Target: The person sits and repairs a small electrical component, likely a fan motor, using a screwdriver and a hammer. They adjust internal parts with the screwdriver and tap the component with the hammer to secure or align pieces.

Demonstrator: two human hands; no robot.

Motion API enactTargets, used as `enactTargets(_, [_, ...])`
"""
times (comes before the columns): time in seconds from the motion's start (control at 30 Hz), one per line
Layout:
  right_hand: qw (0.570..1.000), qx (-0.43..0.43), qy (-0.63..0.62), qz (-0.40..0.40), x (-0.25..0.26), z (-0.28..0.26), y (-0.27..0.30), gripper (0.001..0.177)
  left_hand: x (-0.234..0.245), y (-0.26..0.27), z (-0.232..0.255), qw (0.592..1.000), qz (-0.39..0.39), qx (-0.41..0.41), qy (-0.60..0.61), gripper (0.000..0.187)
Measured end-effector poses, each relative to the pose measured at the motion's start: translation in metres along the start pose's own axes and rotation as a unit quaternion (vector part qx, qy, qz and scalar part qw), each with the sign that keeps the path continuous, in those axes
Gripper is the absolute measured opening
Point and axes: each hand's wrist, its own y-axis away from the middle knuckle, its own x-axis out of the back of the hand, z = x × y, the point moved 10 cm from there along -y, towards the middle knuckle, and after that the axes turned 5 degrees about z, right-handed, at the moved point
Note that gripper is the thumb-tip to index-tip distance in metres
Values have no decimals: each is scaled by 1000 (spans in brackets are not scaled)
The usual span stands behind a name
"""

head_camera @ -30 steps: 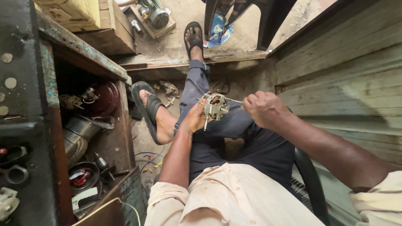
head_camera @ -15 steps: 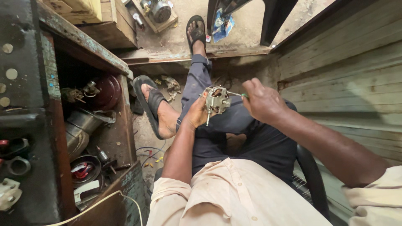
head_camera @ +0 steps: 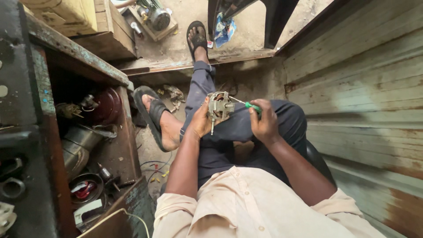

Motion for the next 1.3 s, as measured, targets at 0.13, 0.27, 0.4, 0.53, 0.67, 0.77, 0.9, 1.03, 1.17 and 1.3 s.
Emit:
enactTargets(0.13, [998, -57, -4, 14, 3, 20, 20, 35, -1, 8, -2, 999, -10, -13, -40, 60])
enactTargets(0.27, [987, -155, -28, 39, 5, 47, 21, 36, -3, 7, -2, 999, -7, -24, -48, 60])
enactTargets(0.4, [984, -159, -77, 35, 3, 51, 23, 37, 4, 7, -1, 998, 4, -43, -55, 59])
enactTargets(0.53, [984, -165, -71, 20, 6, 54, 23, 32, -2, 10, 2, 994, -11, -77, -70, 57])
enactTargets(0.67, [977, -187, -96, 24, 8, 57, 19, 27, -14, 13, 9, 994, -17, -78, -74, 56])
enactTargets(0.77, [970, -198, -135, 32, 11, 57, 22, 30, -19, 17, 6, 995, -11, -75, -72, 55])
enactTargets(0.9, [974, -171, -144, 43, 24, 48, 25, 33, -32, 23, 4, 994, -34, -77, -68, 57])
enactTargets(1.03, [987, -118, -101, 49, 40, 29, 21, 33, -47, 29, 6, 994, -33, -88, -63, 55])
enactTargets(1.17, [984, -140, -97, 53, 40, 29, 18, 32, -53, 31, 7, 996, -21, -65, -52, 55])
enactTargets(1.3, [982, -152, -94, 68, 38, 36, 20, 31, -53, 30, 10, 996, -38, -67, -50, 58])
